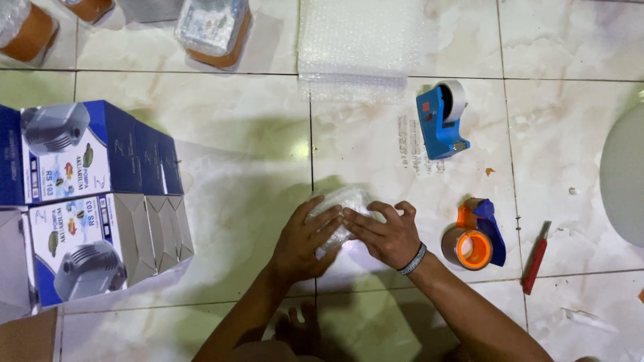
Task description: The person sits on the floor and wraps small blue boxes in bubble wrap. They place each box on a sheet of bubble wrap, fold the wrap around it, and secure it with a tape dispenser. The wrapped packages are placed in a pile nearby.
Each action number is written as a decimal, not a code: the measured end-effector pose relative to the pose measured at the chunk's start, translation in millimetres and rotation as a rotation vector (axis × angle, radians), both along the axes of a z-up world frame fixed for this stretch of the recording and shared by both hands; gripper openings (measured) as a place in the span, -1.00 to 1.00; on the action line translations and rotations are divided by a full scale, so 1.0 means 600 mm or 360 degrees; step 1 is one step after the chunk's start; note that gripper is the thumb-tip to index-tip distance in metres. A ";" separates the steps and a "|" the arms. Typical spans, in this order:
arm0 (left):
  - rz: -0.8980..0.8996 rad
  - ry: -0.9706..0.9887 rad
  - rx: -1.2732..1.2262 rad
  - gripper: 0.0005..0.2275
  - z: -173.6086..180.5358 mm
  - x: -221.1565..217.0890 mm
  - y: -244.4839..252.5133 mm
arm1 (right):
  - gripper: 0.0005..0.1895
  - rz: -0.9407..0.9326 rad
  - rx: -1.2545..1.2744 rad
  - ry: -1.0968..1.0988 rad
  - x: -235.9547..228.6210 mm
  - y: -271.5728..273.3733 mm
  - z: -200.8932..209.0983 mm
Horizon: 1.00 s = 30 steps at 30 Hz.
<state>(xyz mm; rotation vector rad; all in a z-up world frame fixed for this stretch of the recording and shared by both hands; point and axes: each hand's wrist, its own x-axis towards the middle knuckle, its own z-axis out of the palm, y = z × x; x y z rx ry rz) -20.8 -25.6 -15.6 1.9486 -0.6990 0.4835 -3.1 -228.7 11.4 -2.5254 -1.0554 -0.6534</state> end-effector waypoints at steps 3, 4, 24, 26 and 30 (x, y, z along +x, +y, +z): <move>-0.0027 -0.0379 0.0332 -0.69 0.003 -0.004 -0.007 | -0.84 0.0028 0.0028 -0.0035 0.035 -0.040 -0.022; 0.0034 -0.0449 0.0397 -0.74 0.000 0.001 -0.010 | -0.75 -0.0017 0.0169 -0.0050 0.053 -0.062 -0.037; 0.0020 -0.0094 0.0297 -0.82 0.023 -0.008 -0.014 | -0.77 -0.1733 0.2776 0.1331 0.165 -0.232 -0.085; 0.0031 -0.0128 0.0306 -0.82 0.019 -0.012 -0.016 | -0.87 -0.2025 0.2350 0.1242 0.145 -0.244 -0.129; 0.0017 -0.0249 0.0479 -0.80 0.035 -0.011 -0.015 | -0.69 -0.2560 0.2097 0.1258 0.159 -0.215 -0.089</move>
